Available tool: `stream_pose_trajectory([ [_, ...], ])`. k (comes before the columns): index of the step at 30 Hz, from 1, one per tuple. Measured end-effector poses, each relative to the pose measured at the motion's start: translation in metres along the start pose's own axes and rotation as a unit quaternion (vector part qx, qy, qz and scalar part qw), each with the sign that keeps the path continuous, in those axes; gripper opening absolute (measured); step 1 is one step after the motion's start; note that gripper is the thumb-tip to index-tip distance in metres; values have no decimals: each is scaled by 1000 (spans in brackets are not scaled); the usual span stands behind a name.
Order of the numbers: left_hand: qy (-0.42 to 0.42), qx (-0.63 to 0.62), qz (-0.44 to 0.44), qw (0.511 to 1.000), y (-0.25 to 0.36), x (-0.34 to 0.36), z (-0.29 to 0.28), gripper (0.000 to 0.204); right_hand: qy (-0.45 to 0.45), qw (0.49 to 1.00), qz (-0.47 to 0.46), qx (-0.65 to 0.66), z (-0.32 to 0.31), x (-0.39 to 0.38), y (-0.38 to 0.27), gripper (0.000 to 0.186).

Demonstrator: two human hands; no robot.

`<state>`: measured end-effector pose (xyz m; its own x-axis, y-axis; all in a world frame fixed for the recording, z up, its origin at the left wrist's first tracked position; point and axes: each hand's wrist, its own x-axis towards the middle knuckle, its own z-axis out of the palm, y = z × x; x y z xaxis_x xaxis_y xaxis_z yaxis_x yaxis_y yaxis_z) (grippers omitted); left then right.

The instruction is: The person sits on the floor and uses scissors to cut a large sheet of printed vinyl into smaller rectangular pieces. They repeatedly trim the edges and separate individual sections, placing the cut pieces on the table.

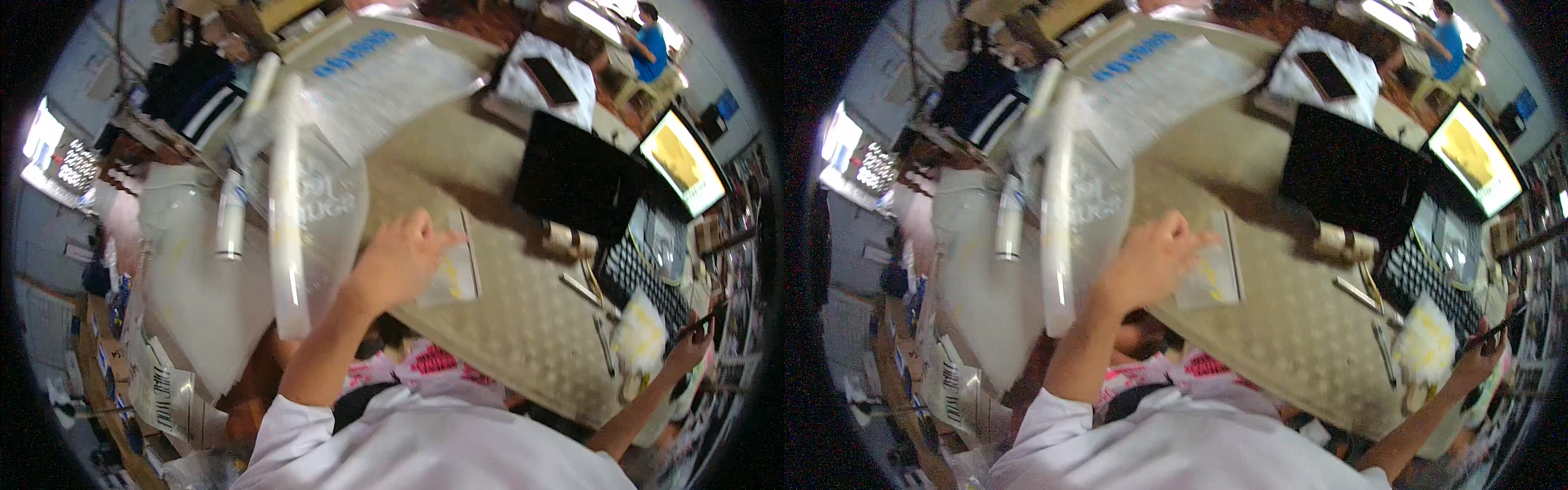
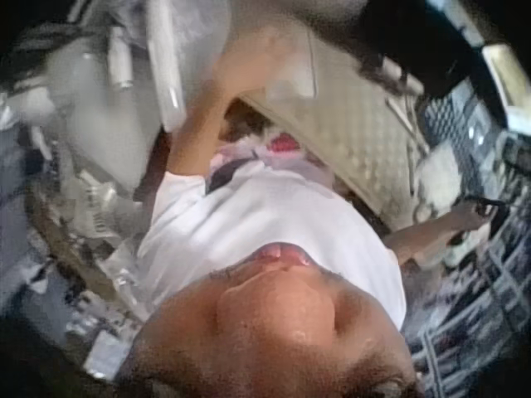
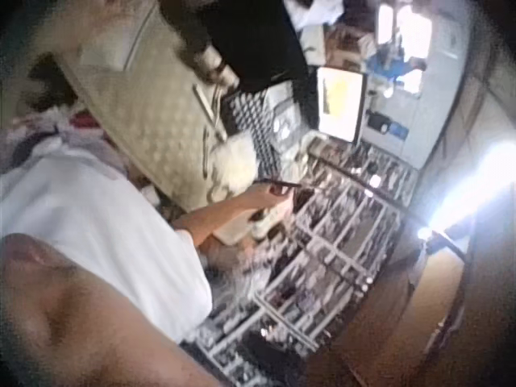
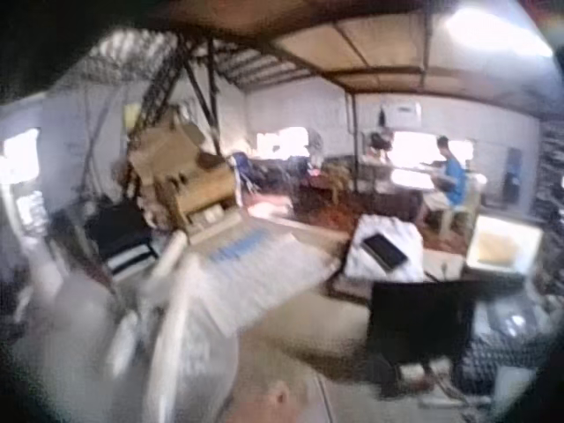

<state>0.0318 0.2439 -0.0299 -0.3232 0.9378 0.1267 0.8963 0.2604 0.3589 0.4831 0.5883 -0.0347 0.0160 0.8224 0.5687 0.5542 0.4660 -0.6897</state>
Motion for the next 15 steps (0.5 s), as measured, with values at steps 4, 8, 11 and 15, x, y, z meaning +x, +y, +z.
stream_pose_trajectory([
  [4, 57, -55, -25, 997, 7, -6, -19, 28, -78, 979, -1, 189, 79, -39, -105, 40],
  [8, 100, -79, -25, 992, -9, -12, -25, 22, -251, 890, -22, 380, 147, -97, -169, 54],
  [11, 99, -93, -8, 991, -12, -21, -32, 22, -368, 833, 21, 413, 172, -140, -173, 56],
  [15, 49, -139, -86, 985, -8, -31, -36, 28, -504, 714, 214, 437, 164, -176, -191, 47],
])
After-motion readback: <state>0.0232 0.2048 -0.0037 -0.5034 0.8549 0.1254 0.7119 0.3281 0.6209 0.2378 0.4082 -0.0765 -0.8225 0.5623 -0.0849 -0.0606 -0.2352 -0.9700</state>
